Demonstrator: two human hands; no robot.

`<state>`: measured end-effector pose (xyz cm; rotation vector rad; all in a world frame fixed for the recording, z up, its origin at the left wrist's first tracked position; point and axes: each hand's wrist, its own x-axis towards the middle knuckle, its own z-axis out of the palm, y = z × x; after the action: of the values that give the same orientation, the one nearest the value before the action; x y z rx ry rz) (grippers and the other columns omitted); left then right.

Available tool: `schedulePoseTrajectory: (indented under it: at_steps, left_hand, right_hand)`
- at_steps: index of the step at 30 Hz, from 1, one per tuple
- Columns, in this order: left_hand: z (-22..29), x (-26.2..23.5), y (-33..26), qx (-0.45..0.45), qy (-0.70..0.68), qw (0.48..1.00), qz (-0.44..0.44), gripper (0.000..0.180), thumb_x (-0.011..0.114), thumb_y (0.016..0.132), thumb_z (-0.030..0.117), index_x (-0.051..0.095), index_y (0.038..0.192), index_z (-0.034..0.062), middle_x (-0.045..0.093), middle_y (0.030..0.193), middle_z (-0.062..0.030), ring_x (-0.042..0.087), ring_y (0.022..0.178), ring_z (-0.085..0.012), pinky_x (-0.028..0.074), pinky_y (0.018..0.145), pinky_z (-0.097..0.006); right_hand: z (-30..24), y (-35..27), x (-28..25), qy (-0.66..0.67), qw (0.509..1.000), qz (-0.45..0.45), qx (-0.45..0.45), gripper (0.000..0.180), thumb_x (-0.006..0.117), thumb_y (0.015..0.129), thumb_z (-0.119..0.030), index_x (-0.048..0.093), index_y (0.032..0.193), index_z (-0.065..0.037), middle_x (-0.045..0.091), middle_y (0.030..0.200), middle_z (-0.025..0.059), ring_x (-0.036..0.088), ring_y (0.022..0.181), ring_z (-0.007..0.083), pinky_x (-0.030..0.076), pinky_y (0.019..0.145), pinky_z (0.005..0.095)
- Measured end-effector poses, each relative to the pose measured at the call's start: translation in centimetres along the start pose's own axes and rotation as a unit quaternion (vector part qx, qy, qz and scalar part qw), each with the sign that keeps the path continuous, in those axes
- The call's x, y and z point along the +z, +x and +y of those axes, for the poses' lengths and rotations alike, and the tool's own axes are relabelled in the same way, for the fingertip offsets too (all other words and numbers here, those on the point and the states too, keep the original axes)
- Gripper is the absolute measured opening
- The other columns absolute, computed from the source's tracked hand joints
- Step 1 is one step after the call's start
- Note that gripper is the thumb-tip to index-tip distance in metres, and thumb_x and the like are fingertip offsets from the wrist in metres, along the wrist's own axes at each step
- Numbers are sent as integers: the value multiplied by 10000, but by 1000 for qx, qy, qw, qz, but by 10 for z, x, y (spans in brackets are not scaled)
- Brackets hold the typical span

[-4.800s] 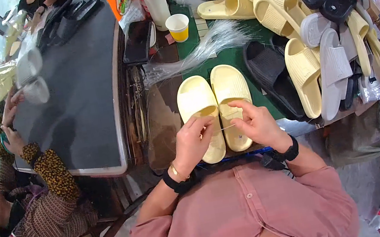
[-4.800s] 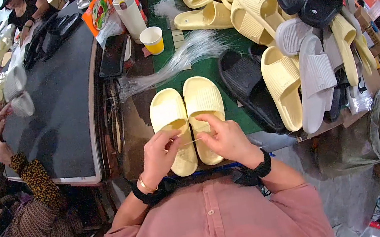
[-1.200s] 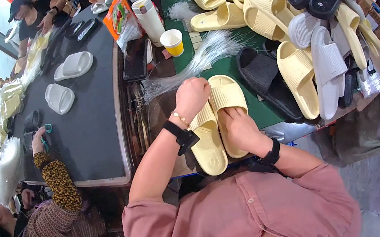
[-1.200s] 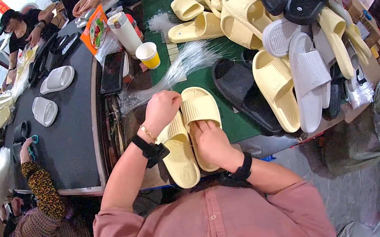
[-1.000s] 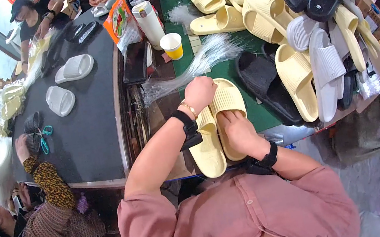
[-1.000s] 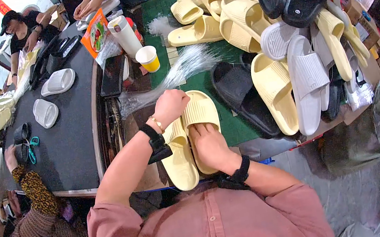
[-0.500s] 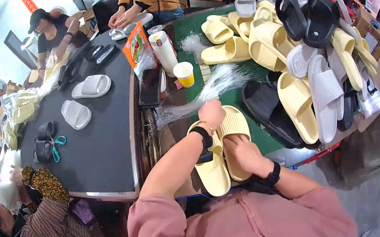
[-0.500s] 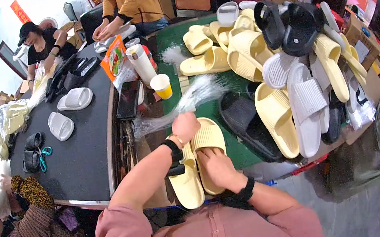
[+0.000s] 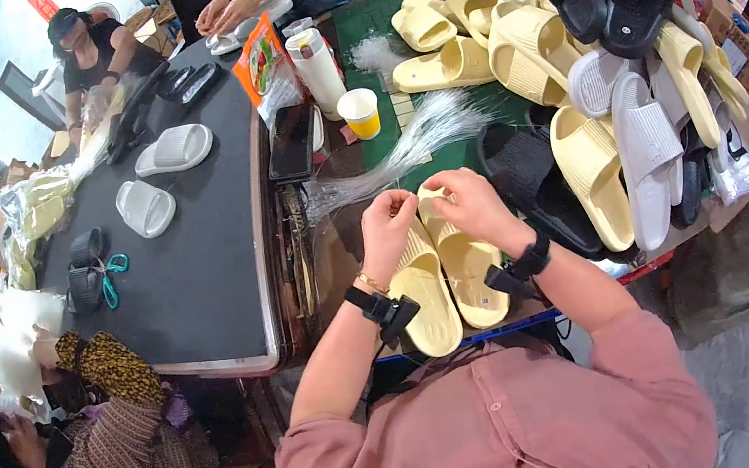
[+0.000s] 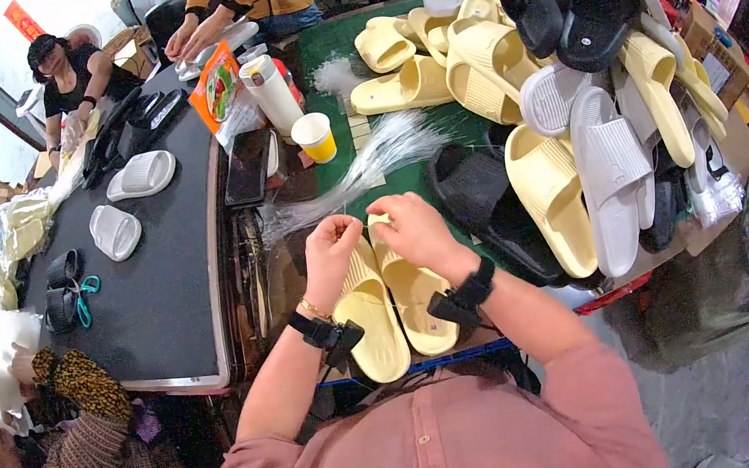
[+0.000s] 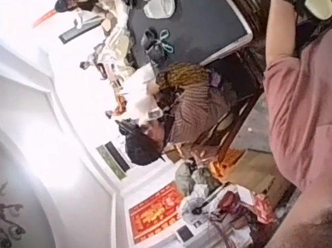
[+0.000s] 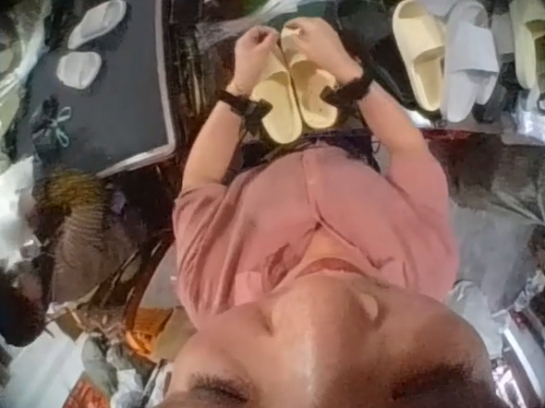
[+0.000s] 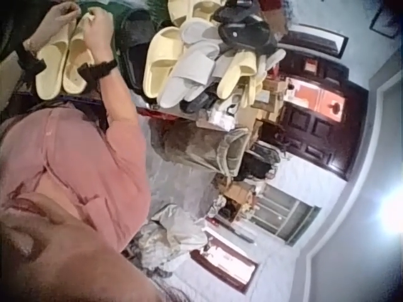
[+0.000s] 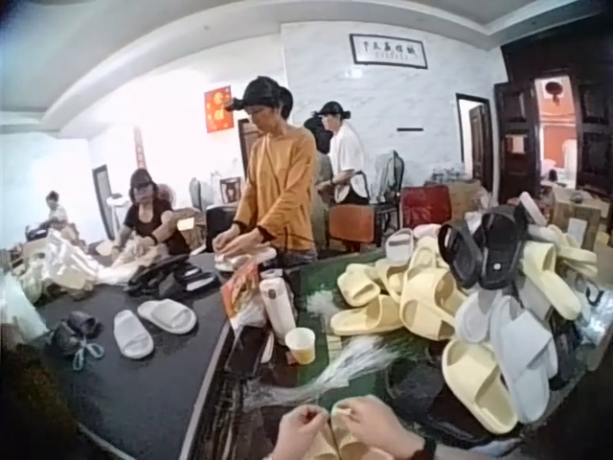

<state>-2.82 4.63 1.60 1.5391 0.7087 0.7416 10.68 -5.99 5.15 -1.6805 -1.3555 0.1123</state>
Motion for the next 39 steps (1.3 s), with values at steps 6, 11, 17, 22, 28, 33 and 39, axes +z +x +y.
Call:
schedulePoseTrajectory:
  at_steps: [6, 11, 17, 22, 28, 33, 39]
  left_hand:
    - [-1, -6, -1, -7, -18, 1000, -5, 131, 651, 918, 113, 651, 946, -15, 624, 818, 32, 530, 735, -30, 426, 642, -196]
    - [-9, -1, -1, 11, -44, 999, 23, 139, 659, 899, 119, 653, 909, -20, 636, 776, 11, 549, 696, -48, 458, 637, -216]
    - [-8, -3, -3, -8, -49, 998, 23, 101, 627, 941, 110, 623, 949, 10, 587, 813, 40, 509, 730, -32, 425, 664, -201]
    - [-10, 0, -5, 34, -69, 996, 53, 115, 647, 908, 105, 642, 929, -8, 631, 796, 6, 560, 716, -57, 470, 651, -231]
    - [-19, 0, -3, 56, -13, 994, 90, 104, 643, 895, 93, 634, 913, -9, 637, 792, -33, 586, 709, -93, 489, 669, -253]
    - [-22, 1, -1, 94, -15, 992, 83, 88, 639, 924, 95, 617, 932, 11, 603, 815, 26, 539, 729, -43, 460, 664, -218]
    - [-10, 6, -7, 83, 22, 992, 94, 94, 645, 884, 96, 634, 918, 10, 647, 820, -57, 607, 726, -133, 496, 691, -284]
  right_hand:
    - [5, 7, 26, 87, 987, -82, 102, 161, 634, 842, -156, 673, 912, -16, 678, 818, 168, 657, 732, 330, 508, 660, 397]
    - [15, 17, 12, 88, 987, -63, 115, 170, 634, 839, -157, 676, 914, -10, 674, 790, 172, 666, 707, 292, 504, 644, 362]
    - [26, 81, -28, 59, 988, -37, 141, 232, 591, 886, -200, 657, 863, 21, 650, 755, 193, 632, 641, 291, 496, 630, 354]
    - [16, 143, -61, -56, 993, 103, 33, 271, 567, 927, -250, 665, 870, -4, 649, 757, 201, 656, 703, 343, 483, 626, 407]
    - [14, 210, -108, -76, 962, 262, -31, 229, 604, 921, -246, 685, 942, -33, 686, 810, 175, 678, 742, 317, 504, 651, 375]
    - [13, 230, -133, -98, 926, 349, -107, 209, 598, 931, -229, 697, 945, -46, 703, 837, 156, 690, 769, 295, 518, 669, 355]
    - [41, 200, -108, -368, 909, 176, -81, 262, 532, 951, -276, 651, 981, -44, 685, 874, 153, 640, 828, 361, 484, 737, 474]
